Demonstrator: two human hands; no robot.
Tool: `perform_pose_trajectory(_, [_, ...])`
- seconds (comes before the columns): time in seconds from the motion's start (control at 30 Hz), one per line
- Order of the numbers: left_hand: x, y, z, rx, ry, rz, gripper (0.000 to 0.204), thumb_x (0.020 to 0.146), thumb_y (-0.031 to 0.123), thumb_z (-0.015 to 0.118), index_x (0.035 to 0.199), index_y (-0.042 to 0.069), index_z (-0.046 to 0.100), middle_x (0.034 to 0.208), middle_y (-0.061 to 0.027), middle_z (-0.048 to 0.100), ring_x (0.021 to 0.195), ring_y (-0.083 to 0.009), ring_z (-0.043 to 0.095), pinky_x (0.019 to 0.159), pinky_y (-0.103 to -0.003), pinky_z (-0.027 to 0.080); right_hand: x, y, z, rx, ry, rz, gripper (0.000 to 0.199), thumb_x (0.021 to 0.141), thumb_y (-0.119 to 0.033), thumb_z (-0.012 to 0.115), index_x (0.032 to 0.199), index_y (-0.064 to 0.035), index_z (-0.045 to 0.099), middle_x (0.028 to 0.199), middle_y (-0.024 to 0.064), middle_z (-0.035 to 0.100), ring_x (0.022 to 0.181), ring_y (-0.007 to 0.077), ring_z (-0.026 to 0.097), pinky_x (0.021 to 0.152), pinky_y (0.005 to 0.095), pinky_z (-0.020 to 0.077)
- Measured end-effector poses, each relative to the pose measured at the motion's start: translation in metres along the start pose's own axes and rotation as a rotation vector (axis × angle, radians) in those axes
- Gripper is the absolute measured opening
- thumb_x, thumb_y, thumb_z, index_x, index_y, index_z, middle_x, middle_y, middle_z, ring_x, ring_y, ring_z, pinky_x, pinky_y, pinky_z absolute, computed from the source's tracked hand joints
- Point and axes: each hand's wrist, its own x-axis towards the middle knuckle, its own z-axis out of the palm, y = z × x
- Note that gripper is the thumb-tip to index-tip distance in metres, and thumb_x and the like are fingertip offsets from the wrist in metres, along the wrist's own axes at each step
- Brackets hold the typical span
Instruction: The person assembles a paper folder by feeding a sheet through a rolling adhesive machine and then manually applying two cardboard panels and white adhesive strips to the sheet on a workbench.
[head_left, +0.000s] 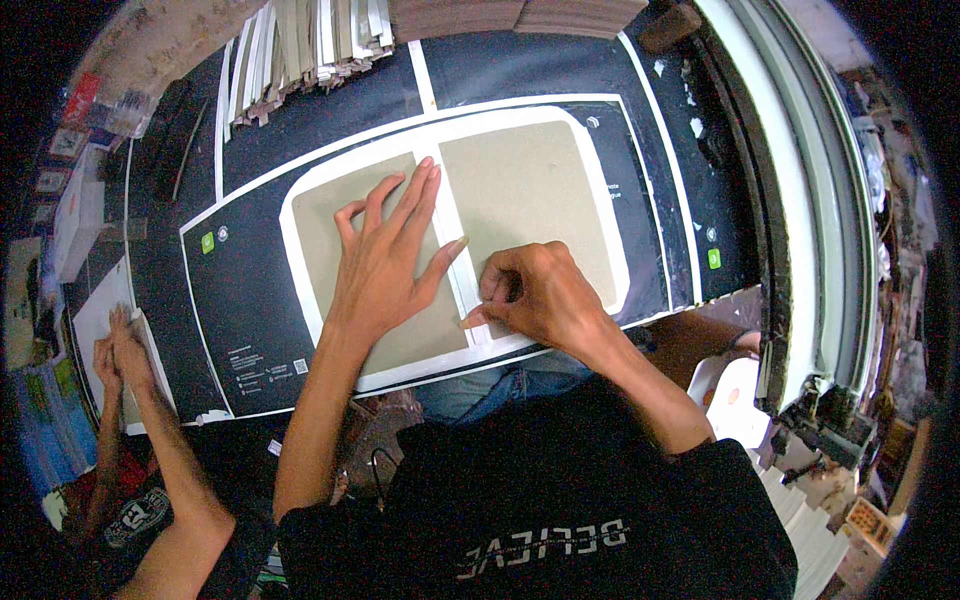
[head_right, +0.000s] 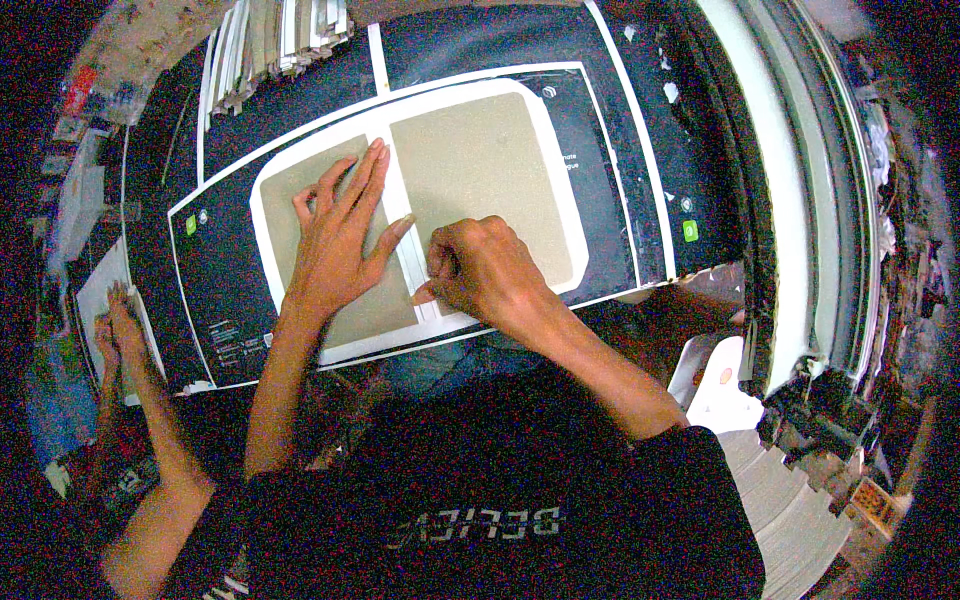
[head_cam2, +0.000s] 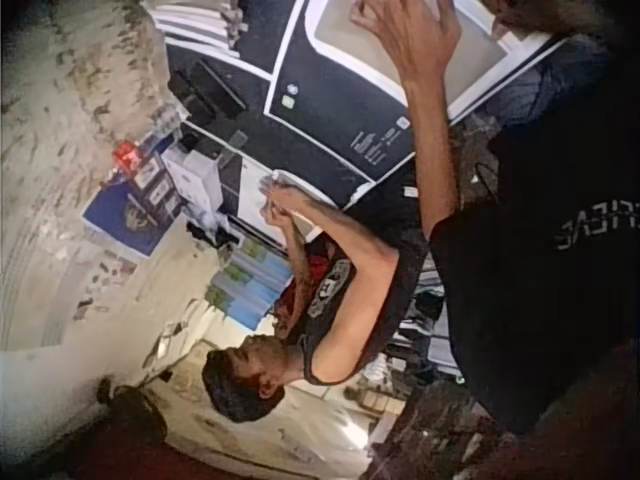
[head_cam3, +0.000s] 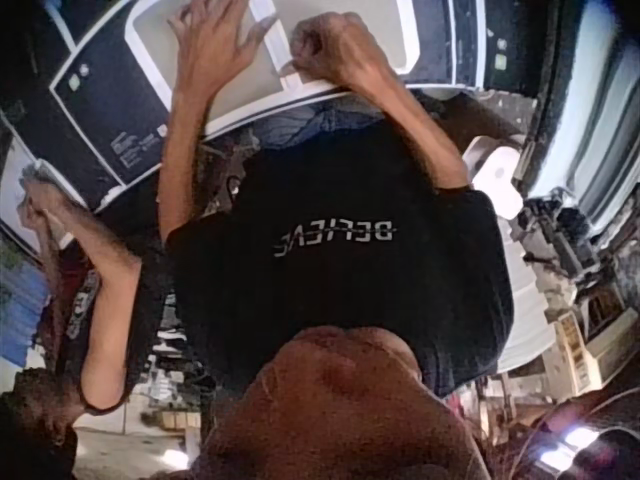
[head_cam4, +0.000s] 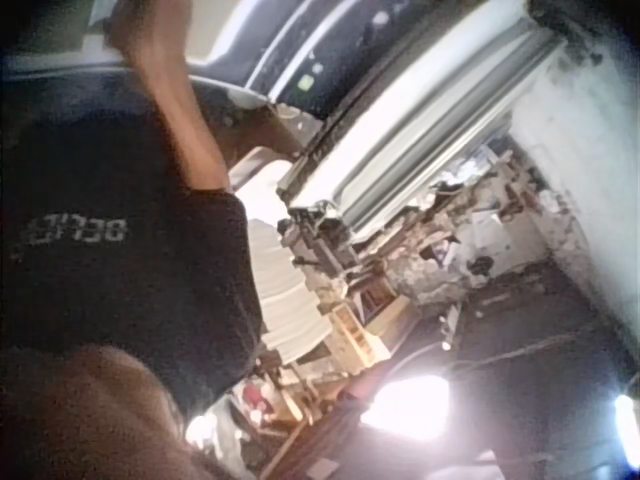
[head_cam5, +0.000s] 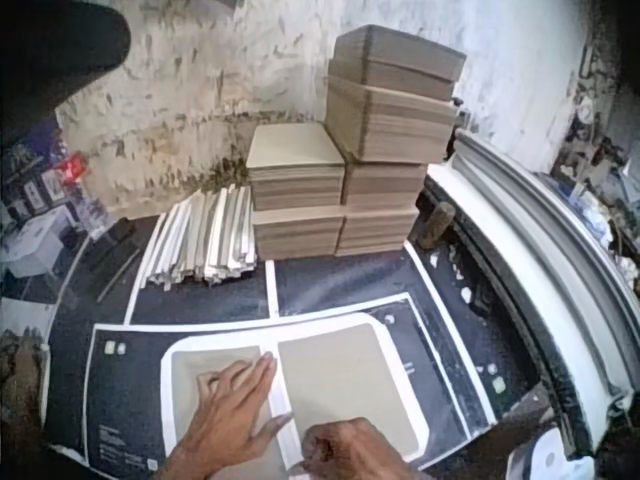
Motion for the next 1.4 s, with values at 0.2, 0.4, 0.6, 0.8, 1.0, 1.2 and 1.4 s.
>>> perform_pose_trajectory(0.2, [0.002, -0.001, 0.002, 0.010, -0.013, 0.008, 0.078, 0.094, 0.045, 0.061, 0.158, 0.011, 0.031, 0.165, -0.0026, 0.030, 0.140, -0.0293, 0.036, 0.109, -0.052, 0.025, 0.003, 0.000, -0.002, -0.064, -0.041, 0.010, 0.016, 0.072, -0.003, 0.085, 0.079, 0.0002, 0.071, 0.071, 0.0118, 0.072, 0.063, 0.0192, 0.069, 0.059, 0.0323, 0.0564])
perform_pose_trajectory(0.4, [0.002, -0.001, 0.002, 0.013, -0.009, 0.005, 0.079, 0.093, 0.046, 0.062, 0.158, 0.011, 0.032, 0.165, -0.0021, 0.031, 0.140, -0.0292, 0.037, 0.109, -0.051, 0.024, 0.003, 0.001, -0.001, -0.052, -0.043, 0.020, 0.018, 0.072, -0.006, 0.087, 0.077, -0.0001, 0.070, 0.070, 0.0108, 0.071, 0.062, 0.0181, 0.068, 0.057, 0.0324, 0.0551])
perform_pose_trajectory(0.6, [0.004, 0.000, -0.003, 0.039, -0.002, 0.030, 0.077, 0.093, 0.040, 0.064, 0.156, 0.005, 0.033, 0.162, -0.0073, 0.033, 0.139, -0.0298, 0.037, 0.106, -0.051, 0.028, 0.001, 0.000, -0.006, -0.103, -0.097, -0.037, 0.032, 0.069, -0.016, 0.091, 0.079, -0.0020, 0.063, 0.073, 0.0089, 0.069, 0.069, 0.0194, 0.069, 0.065, 0.0351, 0.0554])
perform_pose_trajectory(0.8, [0.009, 0.001, -0.010, 0.017, -0.044, 0.037, 0.078, 0.093, 0.043, 0.062, 0.155, 0.005, 0.034, 0.162, -0.0082, 0.033, 0.137, -0.0312, 0.038, 0.107, -0.052, 0.027, -0.001, -0.012, -0.003, -0.252, -0.083, -0.045, 0.045, 0.066, -0.020, 0.092, 0.088, -0.0024, 0.057, 0.086, 0.0144, 0.069, 0.079, 0.0340, 0.070, 0.070, 0.0436, 0.0555])
perform_pose_trajectory(1.0, [0.007, -0.001, -0.007, -0.018, -0.061, 0.022, 0.080, 0.093, 0.046, 0.062, 0.156, 0.007, 0.033, 0.163, -0.0067, 0.032, 0.136, -0.0323, 0.039, 0.109, -0.052, 0.026, 0.000, -0.017, -0.003, -0.289, -0.112, -0.015, 0.047, 0.067, -0.018, 0.090, 0.091, -0.0011, 0.054, 0.088, 0.0168, 0.067, 0.081, 0.0386, 0.069, 0.071, 0.0463, 0.0553])
perform_pose_trajectory(1.2, [0.008, -0.002, -0.005, -0.014, -0.061, 0.018, 0.079, 0.093, 0.045, 0.063, 0.156, 0.007, 0.034, 0.163, -0.0073, 0.032, 0.137, -0.0320, 0.039, 0.109, -0.051, 0.025, 0.000, -0.016, -0.003, -0.283, -0.135, -0.009, 0.048, 0.067, -0.017, 0.091, 0.093, -0.0007, 0.054, 0.090, 0.0172, 0.067, 0.080, 0.0373, 0.069, 0.070, 0.0452, 0.0561])
perform_pose_trajectory(1.4, [0.009, 0.000, -0.007, 0.002, -0.070, 0.029, 0.077, 0.094, 0.037, 0.062, 0.155, 0.002, 0.032, 0.162, -0.0120, 0.033, 0.137, -0.0333, 0.038, 0.107, -0.052, 0.025, 0.001, -0.016, -0.003, -0.306, -0.141, 0.006, 0.051, 0.068, -0.019, 0.090, 0.098, -0.0015, 0.052, 0.092, 0.0168, 0.067, 0.085, 0.0391, 0.070, 0.072, 0.0471, 0.0567])
